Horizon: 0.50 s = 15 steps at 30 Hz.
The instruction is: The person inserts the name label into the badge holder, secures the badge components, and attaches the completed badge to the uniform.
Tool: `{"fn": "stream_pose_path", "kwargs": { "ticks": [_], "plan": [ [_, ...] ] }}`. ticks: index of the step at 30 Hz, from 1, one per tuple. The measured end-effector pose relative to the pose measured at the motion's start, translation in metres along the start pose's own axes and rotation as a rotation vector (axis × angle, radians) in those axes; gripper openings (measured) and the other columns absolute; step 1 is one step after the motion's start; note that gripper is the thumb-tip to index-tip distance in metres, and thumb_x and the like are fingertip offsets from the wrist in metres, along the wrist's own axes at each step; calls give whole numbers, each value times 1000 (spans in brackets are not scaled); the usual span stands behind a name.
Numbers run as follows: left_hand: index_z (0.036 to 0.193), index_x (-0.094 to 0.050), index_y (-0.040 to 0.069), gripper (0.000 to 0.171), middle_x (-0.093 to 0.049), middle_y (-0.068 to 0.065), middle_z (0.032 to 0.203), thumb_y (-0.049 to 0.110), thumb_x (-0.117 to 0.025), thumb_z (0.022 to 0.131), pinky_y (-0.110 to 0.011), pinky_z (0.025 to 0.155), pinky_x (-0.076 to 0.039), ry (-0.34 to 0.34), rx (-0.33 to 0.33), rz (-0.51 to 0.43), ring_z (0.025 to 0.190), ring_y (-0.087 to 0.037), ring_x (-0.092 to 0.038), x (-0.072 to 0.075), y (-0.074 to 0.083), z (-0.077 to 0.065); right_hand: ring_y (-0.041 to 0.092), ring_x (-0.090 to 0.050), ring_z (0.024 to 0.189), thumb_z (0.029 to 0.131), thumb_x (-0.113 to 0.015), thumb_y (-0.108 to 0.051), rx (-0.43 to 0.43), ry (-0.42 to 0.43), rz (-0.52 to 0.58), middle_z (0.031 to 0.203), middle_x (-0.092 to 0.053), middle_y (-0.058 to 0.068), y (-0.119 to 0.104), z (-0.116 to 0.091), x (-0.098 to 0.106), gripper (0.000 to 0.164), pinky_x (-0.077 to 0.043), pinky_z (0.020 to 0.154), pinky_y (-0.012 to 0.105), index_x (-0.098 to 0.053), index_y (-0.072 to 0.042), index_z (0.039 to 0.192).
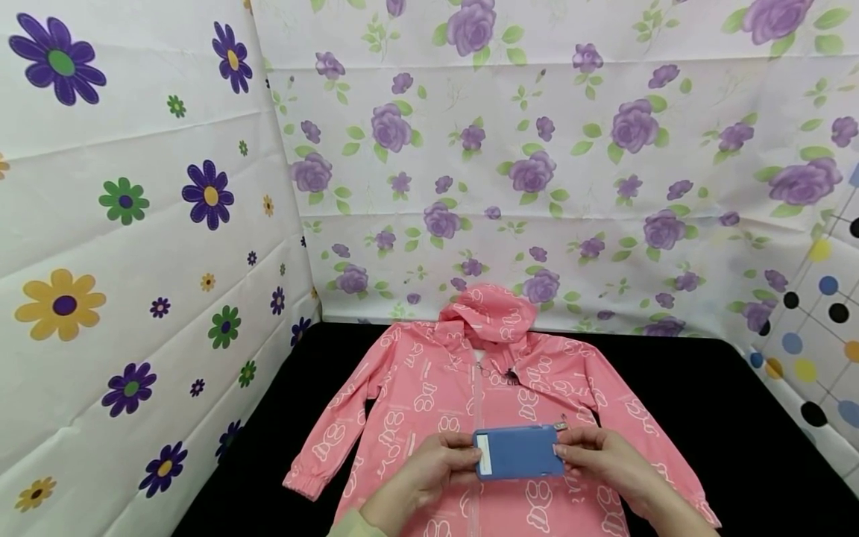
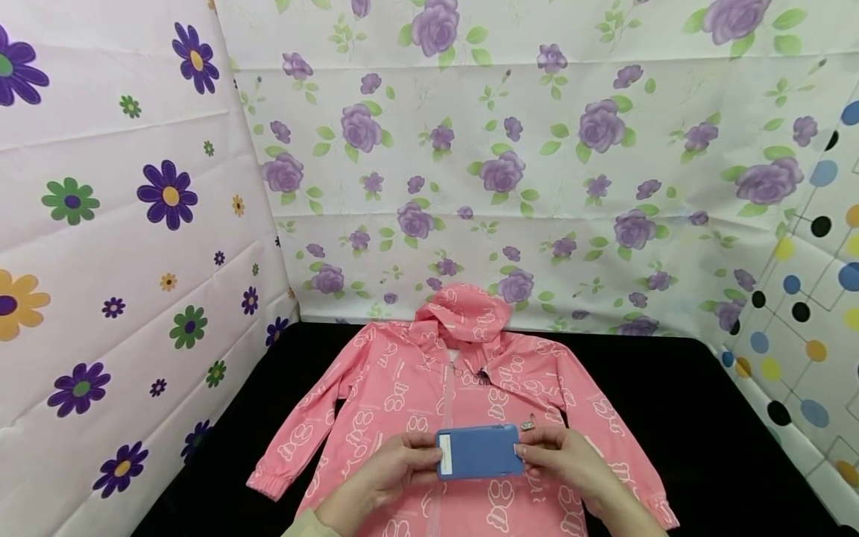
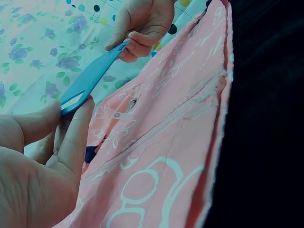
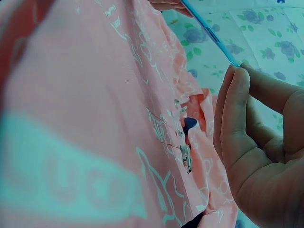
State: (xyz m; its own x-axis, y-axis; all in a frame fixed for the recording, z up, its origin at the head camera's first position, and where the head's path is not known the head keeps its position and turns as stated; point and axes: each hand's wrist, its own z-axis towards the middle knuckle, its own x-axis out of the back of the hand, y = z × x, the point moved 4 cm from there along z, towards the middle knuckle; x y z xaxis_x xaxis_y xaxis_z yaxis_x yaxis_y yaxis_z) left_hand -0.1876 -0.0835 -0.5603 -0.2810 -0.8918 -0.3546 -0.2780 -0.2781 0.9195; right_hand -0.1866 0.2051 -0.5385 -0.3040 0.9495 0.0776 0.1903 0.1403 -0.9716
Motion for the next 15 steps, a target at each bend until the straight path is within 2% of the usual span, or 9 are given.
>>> {"fn": "stream_pose_path", "kwargs": {
  "ticks": [8, 15],
  "plan": [
    [119, -71, -12, 25, -76, -10, 92, -3, -70, 96, -31, 74, -66, 1, 2, 25, 82, -18, -75, -1, 0, 1, 15, -67, 81, 100, -78, -22, 14, -36, -18, 93, -70, 7, 0, 1, 0, 31, -62, 72, 28, -68, 4, 114],
    [121, -69, -13, 26, -75, -8, 91, -4, -69, 97, -32, 77, -66, -14, 4, 25, 82, -17, -74, -3, 0, 2, 12, -66, 76, 101, -76, -19, 29, -43, -31, 89, -70, 5, 3, 2, 0, 25, -62, 69, 26, -71, 3, 111]
  ]
}}
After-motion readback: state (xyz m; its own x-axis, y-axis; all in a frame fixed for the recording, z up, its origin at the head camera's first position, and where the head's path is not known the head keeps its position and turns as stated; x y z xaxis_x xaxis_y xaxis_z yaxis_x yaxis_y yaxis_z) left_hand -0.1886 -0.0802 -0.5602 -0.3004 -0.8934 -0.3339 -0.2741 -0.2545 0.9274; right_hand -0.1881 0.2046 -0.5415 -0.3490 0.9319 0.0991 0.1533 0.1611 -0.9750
